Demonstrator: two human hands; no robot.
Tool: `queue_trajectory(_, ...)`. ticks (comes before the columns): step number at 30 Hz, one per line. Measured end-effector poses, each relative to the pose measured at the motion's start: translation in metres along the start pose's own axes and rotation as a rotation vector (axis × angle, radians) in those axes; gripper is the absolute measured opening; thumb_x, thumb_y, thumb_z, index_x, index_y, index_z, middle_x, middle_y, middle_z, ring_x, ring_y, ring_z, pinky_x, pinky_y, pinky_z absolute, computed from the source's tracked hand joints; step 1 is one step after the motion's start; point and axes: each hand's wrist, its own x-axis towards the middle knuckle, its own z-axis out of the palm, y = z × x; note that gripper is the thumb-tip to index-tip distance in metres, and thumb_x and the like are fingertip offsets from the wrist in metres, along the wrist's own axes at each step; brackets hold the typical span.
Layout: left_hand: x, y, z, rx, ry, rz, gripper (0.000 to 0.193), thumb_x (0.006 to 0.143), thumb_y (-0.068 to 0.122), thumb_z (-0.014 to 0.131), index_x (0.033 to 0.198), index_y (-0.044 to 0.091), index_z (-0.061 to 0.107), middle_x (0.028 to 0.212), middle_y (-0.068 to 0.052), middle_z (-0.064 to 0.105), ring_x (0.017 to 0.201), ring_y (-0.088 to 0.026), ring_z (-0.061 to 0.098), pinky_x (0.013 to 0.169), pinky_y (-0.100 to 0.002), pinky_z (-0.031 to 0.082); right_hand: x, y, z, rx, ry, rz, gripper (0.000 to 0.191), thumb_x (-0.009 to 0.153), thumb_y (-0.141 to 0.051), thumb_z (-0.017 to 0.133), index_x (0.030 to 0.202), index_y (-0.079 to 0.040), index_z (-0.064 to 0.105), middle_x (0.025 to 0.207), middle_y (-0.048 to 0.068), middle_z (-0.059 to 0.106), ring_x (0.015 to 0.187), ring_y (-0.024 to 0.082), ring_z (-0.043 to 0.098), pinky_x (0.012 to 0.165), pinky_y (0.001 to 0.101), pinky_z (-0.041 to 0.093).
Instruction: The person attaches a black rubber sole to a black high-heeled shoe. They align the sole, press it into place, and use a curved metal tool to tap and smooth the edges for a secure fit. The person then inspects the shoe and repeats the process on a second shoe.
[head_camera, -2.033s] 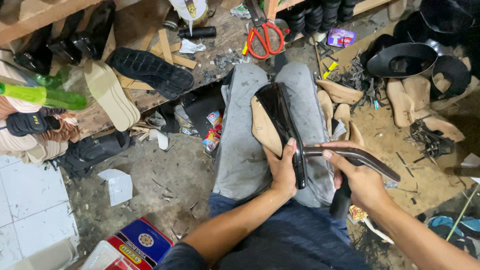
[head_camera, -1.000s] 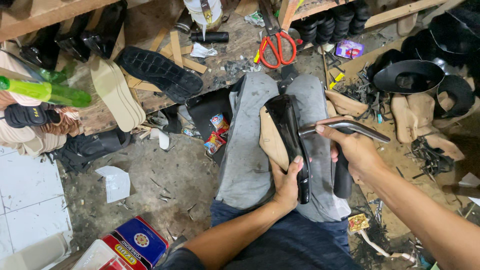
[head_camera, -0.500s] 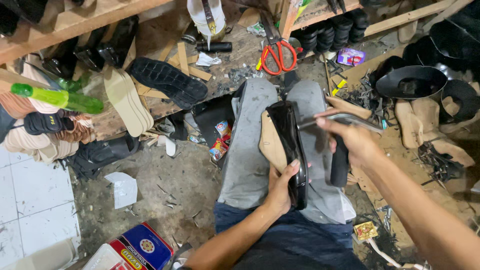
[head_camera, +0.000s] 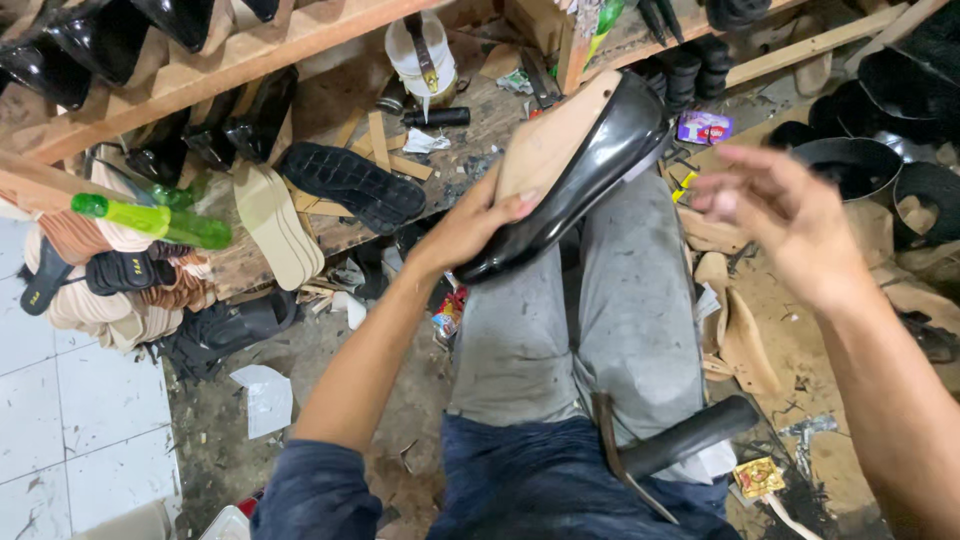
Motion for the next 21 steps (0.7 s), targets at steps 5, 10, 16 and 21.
queue_trajectory(5, 0.095, 0.016, -0.018, -0.148, -0.326, -0.15, 0.082, 0.1, 0.047, 0.066, 0.157, -0.004, 0.034, 0.145, -0.021, 0.054, 0.126, -0.025, 0.059, 0.103, -0.038, 0.048, 0.117, 0.011, -0.011, 0.405, 0.001, -0.123, 0.047, 0.107, -0.028, 0.067, 0.145, -0.005, 0.051, 0.128, 0.011, 0.067, 0.111, 0.017, 0.065, 0.095, 0.0339, 0.056)
queue_trajectory(10, 0.124, 0.013, -0.004, -0.402, -0.587, -0.505, 0.073, 0.101, 0.045, 0.065, 0.15, -0.007, 0.049, 0.126, -0.023, 0.069, 0.099, -0.026, 0.077, 0.077, -0.04, 0.067, 0.134, 0.045, -0.012, 0.722, -0.163, 0.23, 0.032, 0.102, -0.033, 0.073, 0.119, -0.007, 0.064, 0.107, 0.007, 0.069, 0.091, 0.019, 0.068, 0.081, 0.038, 0.058)
queue_trajectory(16, 0.109, 0.035, 0.009, -0.151, -0.604, -0.385, 0.085, 0.092, 0.047, 0.074, 0.154, 0.005, 0.033, 0.116, -0.013, 0.068, 0.092, -0.021, 0.075, 0.072, -0.037, 0.063, 0.104, 0.064, 0.003, 0.842, 0.033, 0.425, 0.031, 0.093, -0.033, 0.075, 0.109, -0.007, 0.067, 0.101, 0.007, 0.073, 0.086, 0.021, 0.071, 0.079, 0.0376, 0.061)
queue_trajectory(21, 0.103, 0.063, 0.013, -0.067, -0.561, -0.402, 0.091, 0.085, 0.051, 0.075, 0.155, 0.007, 0.037, 0.114, -0.009, 0.068, 0.086, -0.017, 0.073, 0.071, -0.033, 0.062, 0.098, 0.058, 0.004, 0.882, 0.05, 0.426, 0.031, 0.092, -0.031, 0.074, 0.11, -0.006, 0.068, 0.103, 0.009, 0.074, 0.089, 0.021, 0.073, 0.083, 0.0374, 0.061)
